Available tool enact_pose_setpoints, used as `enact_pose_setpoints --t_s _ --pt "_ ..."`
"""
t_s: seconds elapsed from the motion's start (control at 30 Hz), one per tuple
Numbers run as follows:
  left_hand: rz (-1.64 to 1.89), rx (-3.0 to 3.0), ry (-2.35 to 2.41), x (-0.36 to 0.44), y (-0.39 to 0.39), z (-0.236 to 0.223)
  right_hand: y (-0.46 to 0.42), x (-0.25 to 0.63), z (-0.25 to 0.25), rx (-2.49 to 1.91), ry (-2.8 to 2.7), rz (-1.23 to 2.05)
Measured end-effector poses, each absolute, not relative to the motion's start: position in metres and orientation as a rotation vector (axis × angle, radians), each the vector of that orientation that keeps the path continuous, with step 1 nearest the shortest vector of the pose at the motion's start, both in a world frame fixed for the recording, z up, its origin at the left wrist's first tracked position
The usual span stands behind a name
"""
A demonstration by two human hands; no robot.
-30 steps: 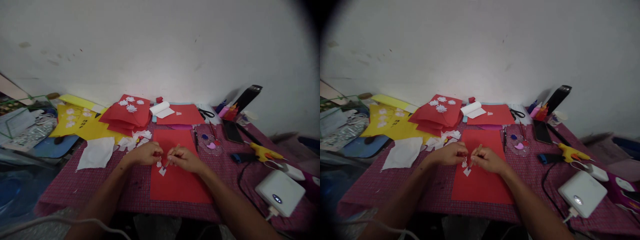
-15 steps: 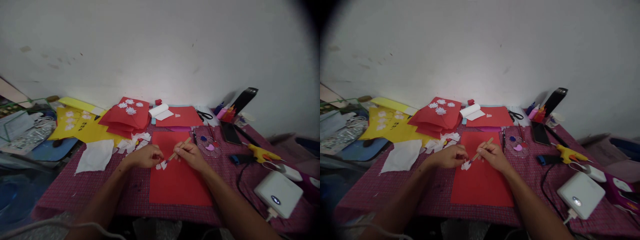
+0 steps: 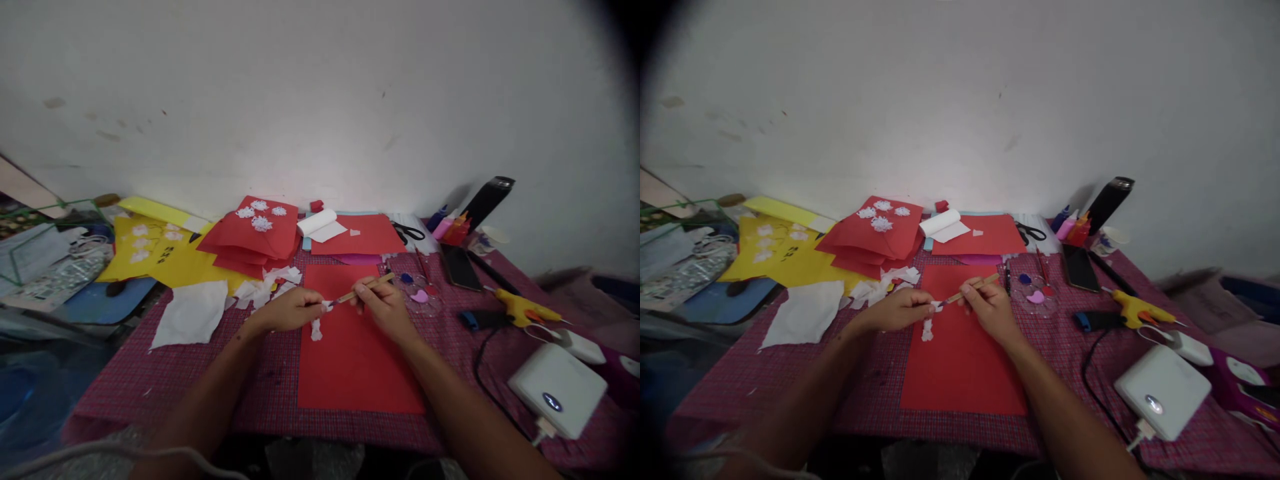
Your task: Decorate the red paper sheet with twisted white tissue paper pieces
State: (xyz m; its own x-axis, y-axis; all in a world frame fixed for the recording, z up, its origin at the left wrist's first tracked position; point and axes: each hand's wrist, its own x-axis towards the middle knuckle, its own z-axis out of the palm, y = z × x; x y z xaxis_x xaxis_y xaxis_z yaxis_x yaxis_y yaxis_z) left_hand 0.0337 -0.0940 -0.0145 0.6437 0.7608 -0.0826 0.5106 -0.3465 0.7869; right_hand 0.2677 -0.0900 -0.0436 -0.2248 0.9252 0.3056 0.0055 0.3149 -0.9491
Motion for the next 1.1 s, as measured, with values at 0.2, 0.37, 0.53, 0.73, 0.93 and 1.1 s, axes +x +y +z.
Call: enact_pose_setpoints --t_s 0.2,0.37,0.53,0.73,0.93,1.1 --pt "0.431 2.046 1.098 0.0355 -0.0901 -0.0223 -0.0899 0.2686 -0.0449 -0.872 -1.493 1.091" --pt "0.417 2.008 1.056 0.0355 -0.0914 -0.0191 -0.091 0.2666 -0.0438 -0.867 -1.548 1.094" --pt "0.423 1.984 1.027 0.0359 -0.0922 -0.0177 -0.0903 0.2656 -0.0453 -0.883 -1.582 1.076" --pt "0.442 1.929 0.931 0.0361 -0.0912 -0.0236 -0.0879 0.2672 -0.0467 -0.894 -1.501 1.096" --pt "0.509 1.964 0.998 0.0361 -0.0923 -0.0206 -0.0855 0.2672 -0.0443 -0.93 -1.387 1.175" --pt "0.562 1.973 1.039 0.037 -0.093 -0.0198 -0.0841 0.2669 -0.0468 -0.94 -1.327 1.24"
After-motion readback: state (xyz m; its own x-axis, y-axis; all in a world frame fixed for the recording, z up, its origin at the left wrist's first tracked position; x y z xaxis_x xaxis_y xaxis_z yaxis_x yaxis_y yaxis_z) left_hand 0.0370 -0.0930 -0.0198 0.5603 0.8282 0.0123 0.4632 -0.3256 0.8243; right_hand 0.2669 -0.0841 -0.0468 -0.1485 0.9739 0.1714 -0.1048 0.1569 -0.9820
